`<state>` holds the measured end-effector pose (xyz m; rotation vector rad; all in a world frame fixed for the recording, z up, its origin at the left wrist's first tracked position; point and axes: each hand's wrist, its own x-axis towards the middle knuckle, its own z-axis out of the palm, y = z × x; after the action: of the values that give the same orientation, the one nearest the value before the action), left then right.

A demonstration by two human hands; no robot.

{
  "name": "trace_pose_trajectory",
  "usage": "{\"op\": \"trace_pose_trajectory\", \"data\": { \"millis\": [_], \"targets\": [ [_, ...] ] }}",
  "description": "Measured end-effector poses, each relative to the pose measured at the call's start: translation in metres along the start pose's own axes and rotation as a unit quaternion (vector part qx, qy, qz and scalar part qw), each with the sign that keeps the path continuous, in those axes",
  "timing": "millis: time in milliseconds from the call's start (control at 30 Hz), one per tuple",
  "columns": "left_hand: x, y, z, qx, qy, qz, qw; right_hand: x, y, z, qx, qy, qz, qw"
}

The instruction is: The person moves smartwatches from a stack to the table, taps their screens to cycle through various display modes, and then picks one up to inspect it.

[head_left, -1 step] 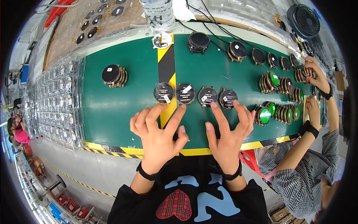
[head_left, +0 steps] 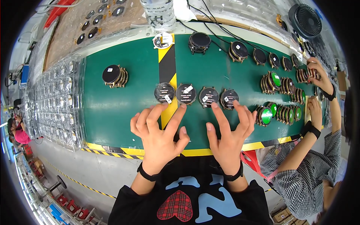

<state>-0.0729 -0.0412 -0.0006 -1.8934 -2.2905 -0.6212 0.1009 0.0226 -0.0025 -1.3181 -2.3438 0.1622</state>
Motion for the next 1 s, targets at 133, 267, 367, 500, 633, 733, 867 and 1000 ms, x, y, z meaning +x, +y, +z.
{"op": "trace_pose_trajectory", "data": {
  "millis": [133,267,367,500,633,733,867,1000],
  "targets": [
    [0.0023,0.0021,0.0045,0.011,0.011,-0.016,1.000,0.0001,-0.0027,0.0020,-0.034,-0.006,0.000,0.999],
    [0.0019,0.0039,0.0061,0.027,0.012,-0.027,0.999,0.0010,-0.0055,0.0020,-0.080,-0.011,0.015,0.997],
    [0.0027,0.0044,0.0069,0.038,0.006,-0.031,0.999,0.0018,-0.0053,0.0031,-0.088,-0.021,0.017,0.996],
    [0.0041,0.0052,0.0073,0.050,-0.010,-0.035,0.998,0.0021,-0.0053,0.0045,-0.076,-0.026,0.030,0.996],
    [0.0057,0.0062,0.0065,0.051,-0.030,-0.043,0.997,0.0037,-0.0058,0.0039,-0.075,-0.041,0.035,0.996],
    [0.0059,0.0064,0.0067,0.054,-0.039,-0.047,0.997,0.0037,-0.0059,0.0042,-0.079,-0.046,0.038,0.995],
    [0.0060,0.0066,0.0076,0.049,-0.041,-0.051,0.997,0.0034,-0.0059,0.0047,-0.079,-0.042,0.037,0.995],
    [0.0058,0.0063,0.0085,0.051,-0.039,-0.053,0.996,0.0041,-0.0064,0.0046,-0.080,-0.045,0.038,0.995]
  ]
}}
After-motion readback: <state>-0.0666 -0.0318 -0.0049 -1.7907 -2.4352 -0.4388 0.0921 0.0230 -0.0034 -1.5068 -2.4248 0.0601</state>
